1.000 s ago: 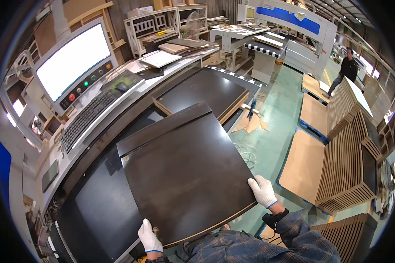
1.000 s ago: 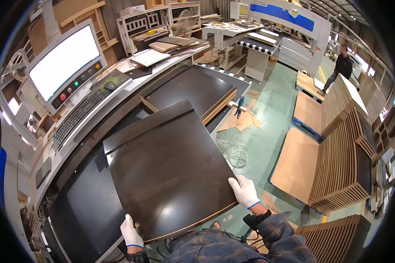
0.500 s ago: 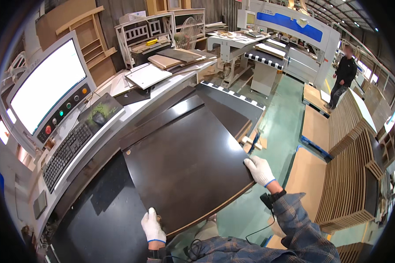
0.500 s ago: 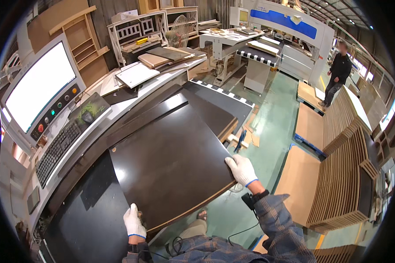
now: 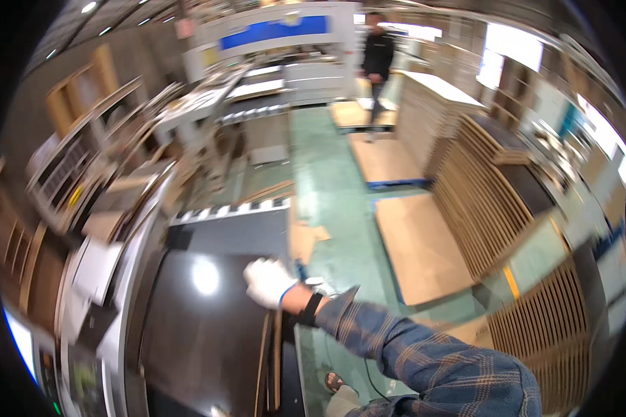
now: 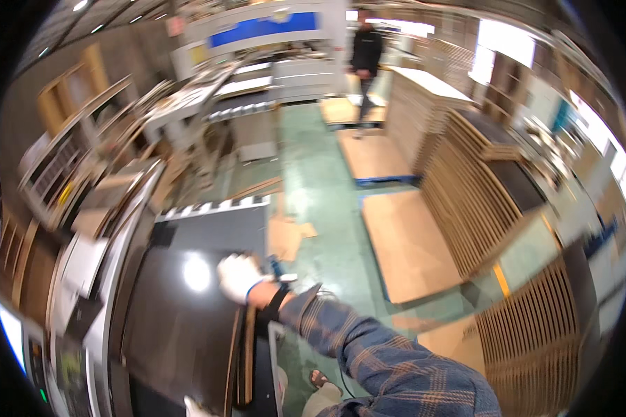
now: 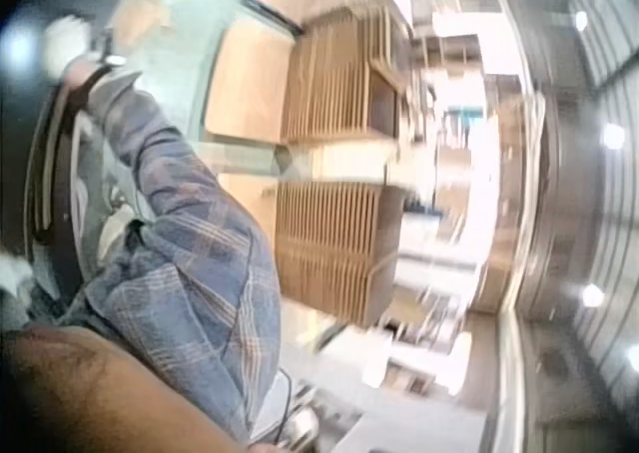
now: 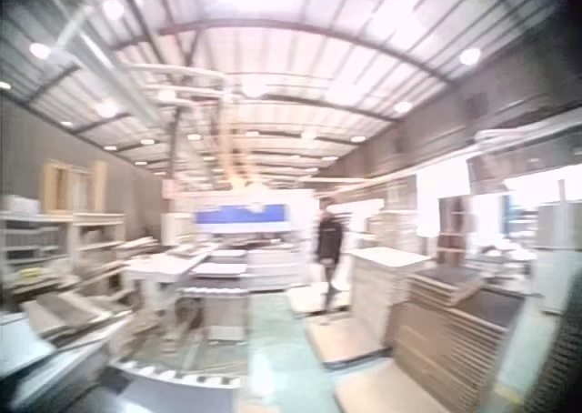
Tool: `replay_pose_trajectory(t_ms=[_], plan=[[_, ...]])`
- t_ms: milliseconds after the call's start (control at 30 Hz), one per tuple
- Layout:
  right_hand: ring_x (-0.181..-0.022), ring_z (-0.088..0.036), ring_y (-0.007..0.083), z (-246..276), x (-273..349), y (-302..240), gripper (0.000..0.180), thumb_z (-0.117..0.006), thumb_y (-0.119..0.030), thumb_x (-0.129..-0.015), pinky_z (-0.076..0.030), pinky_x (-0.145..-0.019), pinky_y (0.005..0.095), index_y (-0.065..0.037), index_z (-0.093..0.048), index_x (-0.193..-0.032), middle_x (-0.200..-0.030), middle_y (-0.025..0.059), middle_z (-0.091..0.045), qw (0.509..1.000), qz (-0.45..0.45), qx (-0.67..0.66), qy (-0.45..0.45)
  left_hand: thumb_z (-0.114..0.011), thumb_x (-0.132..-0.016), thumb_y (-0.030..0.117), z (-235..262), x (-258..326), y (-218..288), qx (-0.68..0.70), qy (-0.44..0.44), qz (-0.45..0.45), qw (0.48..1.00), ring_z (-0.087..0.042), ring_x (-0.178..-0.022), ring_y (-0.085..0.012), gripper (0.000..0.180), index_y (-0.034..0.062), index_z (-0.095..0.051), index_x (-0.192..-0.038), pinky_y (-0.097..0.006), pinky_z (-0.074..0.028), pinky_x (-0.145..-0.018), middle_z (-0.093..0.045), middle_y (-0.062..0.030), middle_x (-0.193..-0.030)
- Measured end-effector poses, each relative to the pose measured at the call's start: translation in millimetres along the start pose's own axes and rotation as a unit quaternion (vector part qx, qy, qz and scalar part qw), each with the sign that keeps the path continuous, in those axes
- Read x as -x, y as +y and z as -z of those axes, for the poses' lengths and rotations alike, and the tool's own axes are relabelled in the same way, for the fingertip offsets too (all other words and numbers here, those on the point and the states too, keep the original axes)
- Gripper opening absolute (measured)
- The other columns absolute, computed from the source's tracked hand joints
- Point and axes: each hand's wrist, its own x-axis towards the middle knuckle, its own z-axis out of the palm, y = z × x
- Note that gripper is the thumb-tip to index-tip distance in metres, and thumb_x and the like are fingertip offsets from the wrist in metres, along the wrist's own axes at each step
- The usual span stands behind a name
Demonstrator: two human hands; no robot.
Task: Moving large dark laminate panels from a production line stack to a secondary transport stack in a factory.
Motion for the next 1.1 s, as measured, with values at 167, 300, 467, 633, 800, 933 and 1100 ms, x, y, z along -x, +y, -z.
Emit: replay_pose_trajectory(t_ms=[167,300,467,633,800,933,1100], plan=[[-0.087,-0.070,0.0405,14,143,15,0.022,-0.072,-0.023,-0.083,-0.057,-0.077,0.0511,-0.003,-0.075,-0.092,-0.094,0.0190,-0.069,0.980,0.157,-0.119,-0.012,-0.055,-0.111,0.046,13,-14,73,0.037,-0.149,0.157,0.976,-0.058,-0.069,-0.0261,0.054,0.0000,-0.070,-0.087,-0.045,-0.052,-0.068,-0.068,-0.0114,-0.079],[-0.089,-0.072,0.0432,-14,276,58,0.025,-0.070,-0.027,-0.086,-0.056,-0.080,0.0526,-0.004,-0.076,-0.095,-0.092,0.0237,-0.074,0.921,0.248,-0.255,-0.157,-0.051,-0.112,0.051,14,-36,46,0.064,-0.164,0.225,0.958,-0.066,-0.074,-0.0313,0.057,0.0037,-0.073,-0.089,-0.048,-0.053,-0.068,-0.071,-0.0140,-0.082],[-0.085,-0.069,0.0445,21,485,128,0.022,-0.065,-0.025,-0.091,-0.055,-0.077,0.0531,-0.004,-0.072,-0.092,-0.088,0.0210,-0.073,0.966,-0.036,-0.247,-0.073,-0.050,-0.108,0.056,-37,-17,46,-0.035,0.005,-0.144,0.989,-0.077,-0.086,-0.0372,0.071,-0.0104,-0.075,-0.104,-0.052,-0.058,-0.074,-0.077,-0.0296,-0.100],[-0.098,-0.070,0.0417,71,686,137,0.028,-0.063,-0.028,-0.098,-0.056,-0.088,0.0499,-0.007,-0.074,-0.111,-0.105,0.0200,-0.075,0.935,-0.296,-0.187,0.059,-0.058,-0.105,0.049,-50,-2,99,-0.192,-0.013,-0.194,0.962,-0.073,-0.079,-0.0382,0.053,-0.0013,-0.074,-0.098,-0.052,-0.057,-0.067,-0.074,-0.0224,-0.088],[-0.109,-0.071,0.0389,131,861,129,0.036,-0.064,-0.036,-0.101,-0.057,-0.096,0.0461,-0.007,-0.074,-0.120,-0.117,0.0177,-0.076,0.779,-0.562,-0.156,0.231,-0.068,-0.099,0.038,-69,104,211,-0.333,-0.074,-0.395,0.853,-0.071,-0.070,-0.0298,0.032,0.0117,-0.071,-0.082,-0.048,-0.057,-0.060,-0.074,-0.0156,-0.086],[-0.110,-0.071,0.0407,170,985,176,0.041,-0.066,-0.042,-0.098,-0.057,-0.096,0.0476,-0.006,-0.074,-0.117,-0.116,0.0206,-0.076,0.664,-0.644,-0.021,0.381,-0.064,-0.104,0.036,-177,167,259,-0.173,-0.151,-0.661,0.715,-0.071,-0.092,-0.0322,0.031,0.0086,-0.076,-0.109,-0.044,-0.058,-0.080,-0.074,-0.0126,-0.101],[-0.115,-0.069,0.0431,245,1111,231,0.058,-0.073,-0.050,-0.092,-0.055,-0.100,0.0506,-0.001,-0.070,-0.123,-0.119,0.0257,-0.074,0.465,-0.751,0.130,0.451,-0.051,-0.111,0.048,-255,333,334,0.001,-0.408,-0.650,0.641,-0.069,-0.080,-0.0360,0.053,0.0026,-0.073,-0.097,-0.047,-0.053,-0.071,-0.075,-0.0176,-0.088]])
